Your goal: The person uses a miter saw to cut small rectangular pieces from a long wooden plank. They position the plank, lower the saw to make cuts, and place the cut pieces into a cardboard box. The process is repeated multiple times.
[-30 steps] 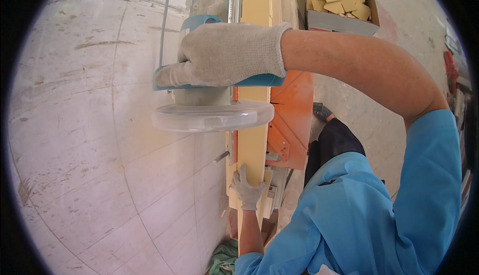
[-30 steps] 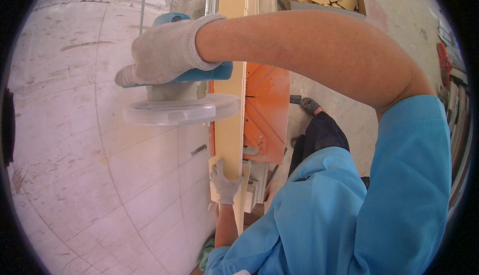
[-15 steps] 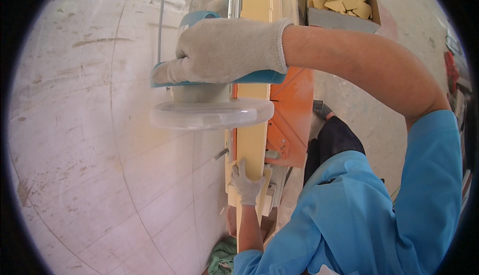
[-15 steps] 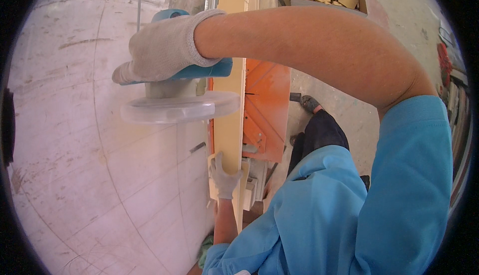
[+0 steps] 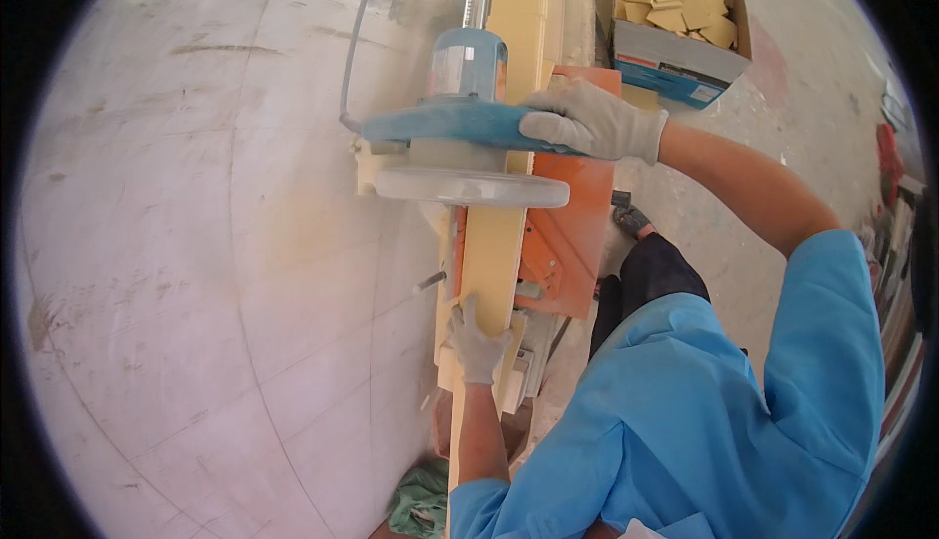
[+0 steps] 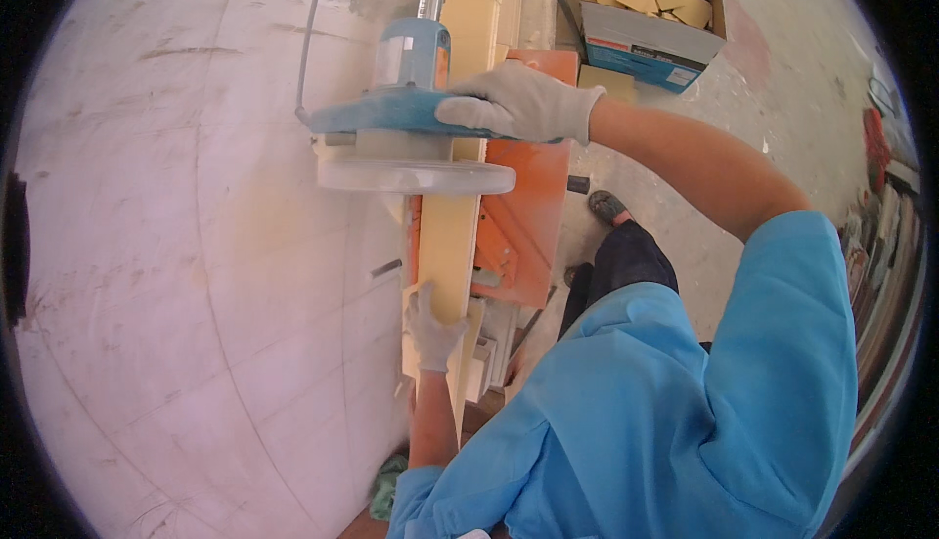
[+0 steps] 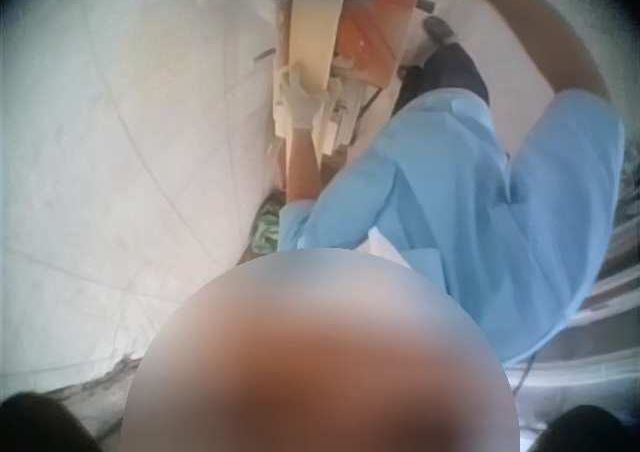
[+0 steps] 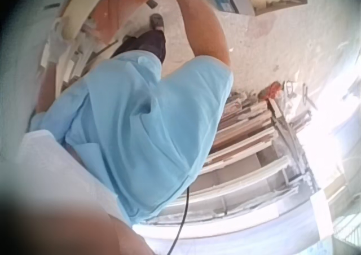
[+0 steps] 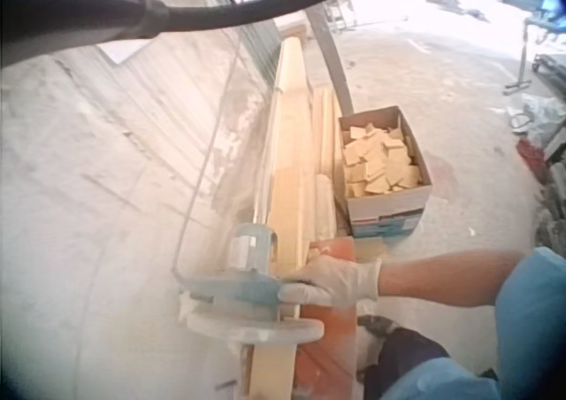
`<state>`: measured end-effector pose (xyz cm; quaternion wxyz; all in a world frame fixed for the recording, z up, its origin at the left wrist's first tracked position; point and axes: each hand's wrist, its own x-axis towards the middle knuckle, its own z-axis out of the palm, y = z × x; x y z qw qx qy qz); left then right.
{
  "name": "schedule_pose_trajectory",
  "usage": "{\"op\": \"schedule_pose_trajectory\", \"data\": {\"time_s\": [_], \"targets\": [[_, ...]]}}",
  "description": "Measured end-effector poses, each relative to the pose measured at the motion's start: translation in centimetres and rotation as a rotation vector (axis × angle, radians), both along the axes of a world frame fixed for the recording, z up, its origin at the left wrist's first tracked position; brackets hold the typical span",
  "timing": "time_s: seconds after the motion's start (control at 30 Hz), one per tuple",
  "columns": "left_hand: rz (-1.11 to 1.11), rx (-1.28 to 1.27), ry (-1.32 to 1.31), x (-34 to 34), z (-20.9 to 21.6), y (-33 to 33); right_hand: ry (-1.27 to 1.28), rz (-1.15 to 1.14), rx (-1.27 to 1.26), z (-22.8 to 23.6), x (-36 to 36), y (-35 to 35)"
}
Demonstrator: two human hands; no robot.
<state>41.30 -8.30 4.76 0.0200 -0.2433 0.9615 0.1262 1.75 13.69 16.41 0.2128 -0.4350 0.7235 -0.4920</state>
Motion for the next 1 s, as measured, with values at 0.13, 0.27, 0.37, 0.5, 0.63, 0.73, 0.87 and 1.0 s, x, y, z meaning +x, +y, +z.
{"op": "schedule_pose_trajectory", "data": {"time_s": [0.13, 0.27, 0.37, 0.5, 0.63, 0.73, 0.87, 1.0], "targets": [[-0.01, -0.027, 0.03, 0.0, -0.2, -0.1, 0.119, -0.011, 0.042, 5.0, -0.6, -2.7], [0.051, -0.012, -0.035, 0.2, -0.4, 0.0, 0.142, 0.008, 0.049, 9.9, -0.8, -5.1], [0.067, -0.063, -0.037, 0.5, 0.0, 0.4, 0.161, -0.079, 0.097, 12.1, 0.1, -6.8], [0.021, -0.234, 0.031, 0.3, 1.2, 1.7, 0.094, -0.009, 0.093, 13.5, 0.2, -7.5], [0.083, 0.143, 0.343, -1.5, 0.9, 6.3, -0.037, 0.125, 0.11, 13.3, -2.1, -7.4], [0.223, 0.748, 0.493, -4.8, -1.5, 12.2, -0.051, 0.133, -0.065, 11.3, -5.5, -7.4], [0.649, 1.365, 0.692, -11.1, -5.0, 17.5, -0.18, -0.003, 0.047, 6.5, -15.3, -6.1], [0.955, 1.68, 1.094, -20.4, -6.7, 19.4, -0.244, -0.155, 0.306, -3.5, -27.9, -5.7]]}}
